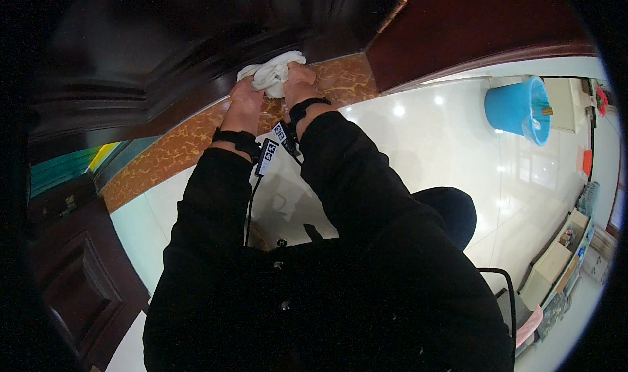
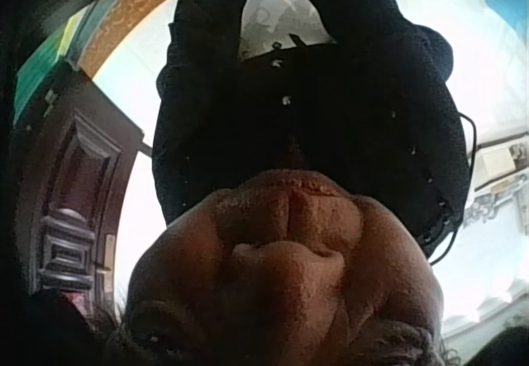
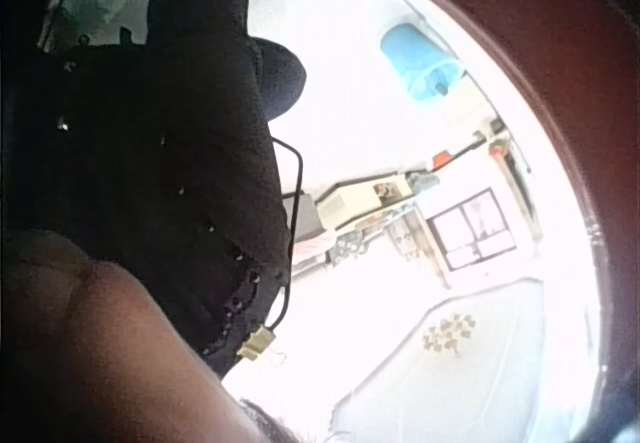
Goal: The person wipes a white cabinet with a cloth, then wipes a wall-mounted switch panel, and finally wipes a dark wooden door. The person uses a cloth throughout the task.
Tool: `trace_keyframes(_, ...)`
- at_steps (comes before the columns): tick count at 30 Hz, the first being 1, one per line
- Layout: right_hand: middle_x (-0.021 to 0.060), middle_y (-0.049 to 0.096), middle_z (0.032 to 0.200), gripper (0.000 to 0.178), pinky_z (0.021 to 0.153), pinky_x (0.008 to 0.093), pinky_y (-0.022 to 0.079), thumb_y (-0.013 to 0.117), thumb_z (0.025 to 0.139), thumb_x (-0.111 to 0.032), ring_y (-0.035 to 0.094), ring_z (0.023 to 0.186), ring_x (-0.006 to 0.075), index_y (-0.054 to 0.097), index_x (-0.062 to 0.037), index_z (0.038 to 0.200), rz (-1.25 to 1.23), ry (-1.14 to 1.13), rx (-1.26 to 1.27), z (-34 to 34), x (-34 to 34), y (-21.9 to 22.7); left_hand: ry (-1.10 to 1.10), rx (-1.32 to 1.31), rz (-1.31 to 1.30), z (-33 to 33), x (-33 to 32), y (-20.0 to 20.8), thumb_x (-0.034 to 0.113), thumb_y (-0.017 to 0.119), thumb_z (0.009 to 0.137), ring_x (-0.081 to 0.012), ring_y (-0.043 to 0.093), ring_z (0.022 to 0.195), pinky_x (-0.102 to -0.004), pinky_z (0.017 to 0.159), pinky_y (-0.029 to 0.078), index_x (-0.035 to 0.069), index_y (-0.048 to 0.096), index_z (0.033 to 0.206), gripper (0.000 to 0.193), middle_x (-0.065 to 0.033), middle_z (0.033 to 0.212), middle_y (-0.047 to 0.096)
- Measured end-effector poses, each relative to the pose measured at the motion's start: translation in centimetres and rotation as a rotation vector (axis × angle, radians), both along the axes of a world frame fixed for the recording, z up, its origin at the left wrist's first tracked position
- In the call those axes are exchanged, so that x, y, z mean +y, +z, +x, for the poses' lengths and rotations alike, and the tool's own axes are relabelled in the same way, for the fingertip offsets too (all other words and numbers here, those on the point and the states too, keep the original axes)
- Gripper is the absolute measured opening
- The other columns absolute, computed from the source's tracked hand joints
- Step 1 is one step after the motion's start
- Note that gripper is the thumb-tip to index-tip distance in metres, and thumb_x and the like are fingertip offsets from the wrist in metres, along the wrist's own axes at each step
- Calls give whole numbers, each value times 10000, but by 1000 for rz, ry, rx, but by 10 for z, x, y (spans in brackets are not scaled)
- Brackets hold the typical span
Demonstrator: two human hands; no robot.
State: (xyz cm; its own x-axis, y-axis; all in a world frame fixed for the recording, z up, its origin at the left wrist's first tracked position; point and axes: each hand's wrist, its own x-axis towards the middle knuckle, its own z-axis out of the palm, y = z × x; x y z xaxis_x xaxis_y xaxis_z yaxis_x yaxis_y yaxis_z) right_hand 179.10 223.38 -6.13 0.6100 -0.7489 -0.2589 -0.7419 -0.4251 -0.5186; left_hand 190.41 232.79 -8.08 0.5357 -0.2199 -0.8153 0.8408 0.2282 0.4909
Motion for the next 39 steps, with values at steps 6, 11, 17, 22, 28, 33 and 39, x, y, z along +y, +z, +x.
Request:
trace_keyframes(6,217,644,1228,407,980,398,488,677,842,-102,585,1192,388,611,-65,1243,58,43,-22,-15,-8,6,-789,-798,357,-6,11,-9,77,644,925,-243,647,1062,-327,874,534,-28,654,1170,267,-132,1211,655)
trace_keyframes(11,224,625,1258,497,975,387,491,732,836,-120,602,1178,374,571,-78,1304,107,33,-15,-24,-24,-18,-583,-469,204,-14,-5,2,50,654,910,-263,648,1047,-333,869,538,-33,652,1172,275,-160,1214,638)
trace_keyframes(17,207,608,1302,683,963,344,517,785,810,-89,616,1168,336,476,-56,1419,325,21,-64,-41,-37,-34,-144,99,35,-16,-31,5,61,695,871,-288,617,1066,-386,883,532,-15,662,1118,260,-184,1185,641)
trace_keyframes(22,224,653,1226,618,953,360,515,794,811,-100,641,1115,323,526,2,1358,92,96,57,-42,-46,-35,-307,63,262,-12,-39,3,56,697,871,-262,611,1051,-359,865,520,28,684,1095,226,-145,1176,641)
trace_keyframes(28,233,639,1243,581,981,378,498,785,826,-111,618,1161,358,539,9,1338,88,68,133,-40,-56,-29,-732,-305,410,-7,-21,-30,29,725,850,-237,626,1090,-322,881,522,34,690,1113,266,-139,1206,651)
trace_keyframes(33,235,607,1300,479,1016,384,475,718,885,-118,588,1213,355,551,10,1315,-27,172,243,-46,-59,-27,-1320,-1151,640,-11,5,-44,79,610,939,-307,603,1166,-387,929,537,79,618,1257,318,-163,1252,637)
trace_keyframes(39,200,617,1283,475,1034,331,443,735,888,-120,564,1222,315,556,4,1310,418,-332,-105,-26,-61,-54,-128,252,-15,-15,-24,-28,168,530,1018,-351,554,1245,-497,957,545,64,540,1359,356,-169,1351,574)
